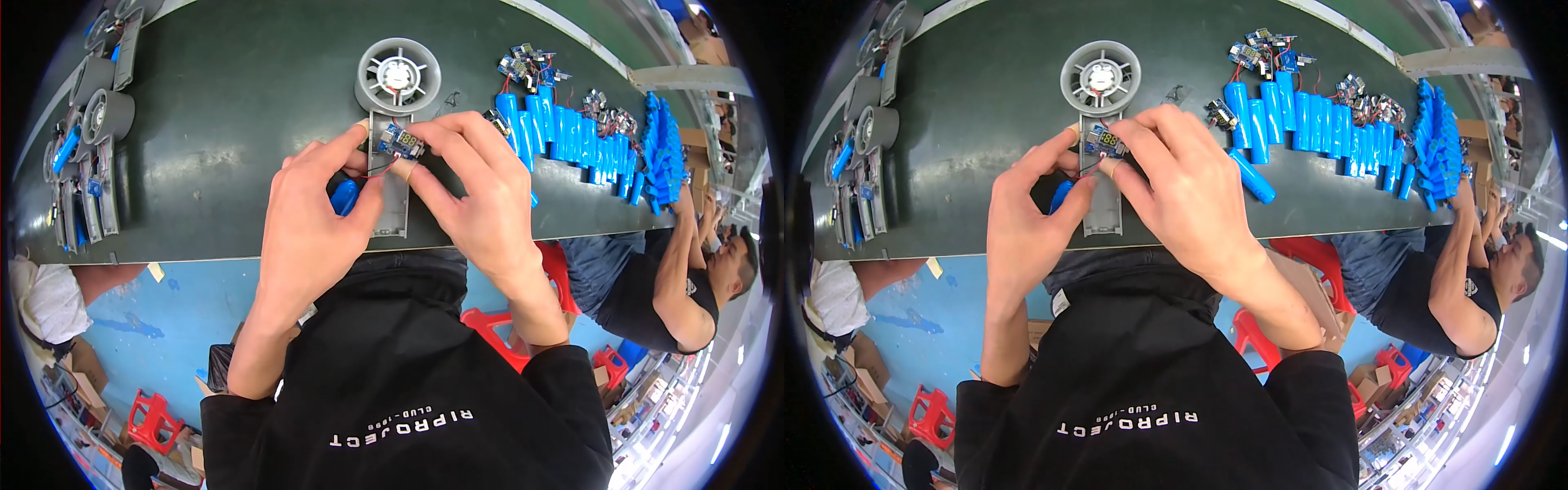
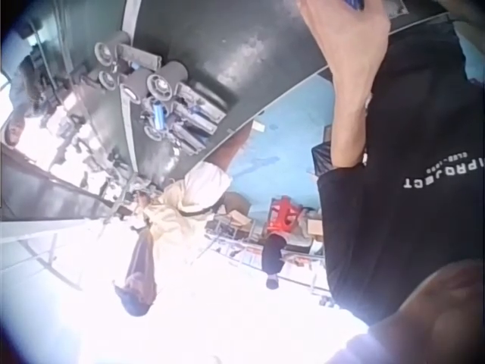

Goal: The person assembles electronic components by hand, inserting circuit boards and batteries into a plastic housing.

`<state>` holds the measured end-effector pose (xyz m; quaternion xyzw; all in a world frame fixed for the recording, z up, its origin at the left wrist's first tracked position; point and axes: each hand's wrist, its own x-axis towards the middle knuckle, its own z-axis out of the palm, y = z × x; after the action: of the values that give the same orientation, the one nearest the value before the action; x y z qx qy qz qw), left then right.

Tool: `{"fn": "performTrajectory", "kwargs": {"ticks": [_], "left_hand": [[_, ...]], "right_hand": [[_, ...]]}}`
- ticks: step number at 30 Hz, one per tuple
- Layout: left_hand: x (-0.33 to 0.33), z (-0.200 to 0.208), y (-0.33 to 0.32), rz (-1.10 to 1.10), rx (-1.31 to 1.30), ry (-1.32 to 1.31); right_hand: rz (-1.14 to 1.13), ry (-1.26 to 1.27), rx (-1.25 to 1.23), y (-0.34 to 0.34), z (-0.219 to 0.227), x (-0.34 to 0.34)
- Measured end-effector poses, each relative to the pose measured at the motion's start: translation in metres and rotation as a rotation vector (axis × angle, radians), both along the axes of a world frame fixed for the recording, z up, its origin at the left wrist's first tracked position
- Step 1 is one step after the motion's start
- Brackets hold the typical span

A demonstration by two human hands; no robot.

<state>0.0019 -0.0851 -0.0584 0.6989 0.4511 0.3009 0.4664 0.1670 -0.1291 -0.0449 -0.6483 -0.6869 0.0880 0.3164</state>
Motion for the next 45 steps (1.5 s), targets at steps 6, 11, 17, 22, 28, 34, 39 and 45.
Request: {"fn": "performTrajectory", "kwargs": {"ticks": [6, 11, 17, 22, 28, 34, 39, 45], "left_hand": [[0.000, 0.003, 0.001, 0.002, -0.015, 0.037], [0.001, 0.002, 0.000, 0.001, 0.035, 0.032], [0.001, 0.002, 0.001, -0.004, 0.056, 0.084], [0.001, 0.003, 0.002, -0.013, 0.044, 0.066], [0.002, 0.005, 0.002, -0.029, 0.037, 0.064], [0.002, 0.005, 0.002, -0.020, 0.021, 0.079], [0.002, 0.005, 0.002, -0.017, 0.014, 0.071], [0.001, 0.003, 0.003, -0.005, 0.007, 0.044]], "right_hand": [[0.036, -0.005, 0.019, 0.004, 0.002, 0.003], [0.053, 0.014, -0.029, 0.005, -0.002, 0.004], [-0.029, -0.124, -0.012, 0.005, 0.001, -0.007], [-0.048, -0.134, 0.020, 0.003, -0.005, -0.011], [-0.027, -0.010, 0.075, 0.001, -0.011, -0.007], [-0.008, 0.008, 0.143, 0.002, -0.014, -0.003], [-0.007, -0.017, 0.175, 0.002, -0.011, -0.005], [0.049, -0.004, 0.270, 0.002, -0.017, 0.003]]}}
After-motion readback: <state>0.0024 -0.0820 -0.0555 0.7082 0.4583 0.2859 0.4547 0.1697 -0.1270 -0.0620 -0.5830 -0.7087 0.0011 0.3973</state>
